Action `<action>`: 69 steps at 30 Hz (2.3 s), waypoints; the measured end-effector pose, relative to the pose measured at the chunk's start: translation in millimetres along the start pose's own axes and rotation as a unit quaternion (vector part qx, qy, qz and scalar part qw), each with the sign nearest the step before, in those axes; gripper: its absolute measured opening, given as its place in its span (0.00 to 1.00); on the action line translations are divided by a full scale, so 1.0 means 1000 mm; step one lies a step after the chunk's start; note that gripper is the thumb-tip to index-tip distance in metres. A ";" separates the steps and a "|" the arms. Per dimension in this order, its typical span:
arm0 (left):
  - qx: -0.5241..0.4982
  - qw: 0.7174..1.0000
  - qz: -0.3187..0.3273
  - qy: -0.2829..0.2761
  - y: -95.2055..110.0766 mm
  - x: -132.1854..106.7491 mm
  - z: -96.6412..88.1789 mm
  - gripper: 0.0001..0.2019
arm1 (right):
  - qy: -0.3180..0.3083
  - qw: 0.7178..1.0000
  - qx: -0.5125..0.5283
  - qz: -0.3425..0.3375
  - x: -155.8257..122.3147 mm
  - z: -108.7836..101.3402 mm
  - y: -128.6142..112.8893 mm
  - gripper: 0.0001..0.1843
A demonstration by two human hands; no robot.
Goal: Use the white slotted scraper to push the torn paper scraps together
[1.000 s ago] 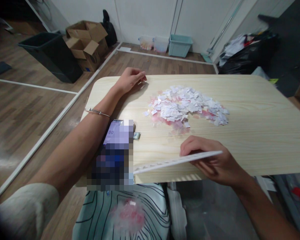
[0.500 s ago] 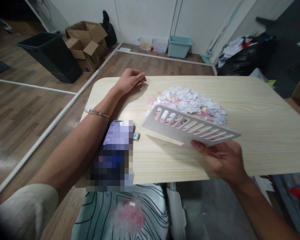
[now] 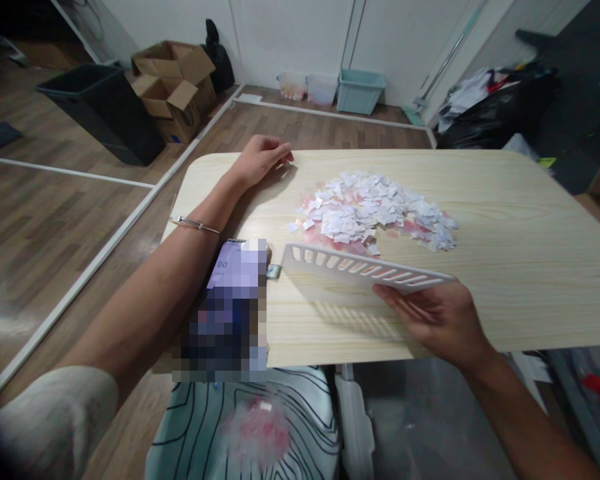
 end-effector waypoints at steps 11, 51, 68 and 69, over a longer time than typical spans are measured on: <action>-0.016 1.000 0.007 0.014 0.000 -0.001 0.000 0.14 | -0.049 0.998 0.015 -0.047 -0.004 0.004 -0.005 0.13; -0.018 1.000 0.003 0.013 0.002 -0.001 -0.001 0.12 | -0.110 0.977 -0.041 -0.180 -0.002 0.029 -0.060 0.14; -0.011 1.000 0.004 0.010 0.002 -0.002 -0.002 0.14 | -0.136 0.986 0.085 -0.046 0.009 0.025 -0.044 0.05; -0.012 1.000 0.003 0.011 0.001 -0.002 -0.002 0.14 | -0.126 0.988 0.084 -0.040 0.009 0.024 -0.042 0.04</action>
Point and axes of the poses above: each hand's wrist, its own x-axis towards the middle knuckle, its own z-axis out of the palm, y = z × x, the point moved 8 cm from there along x, towards the middle knuckle, and after that the axes turned 15 degrees about x, right-handed, at the moved point
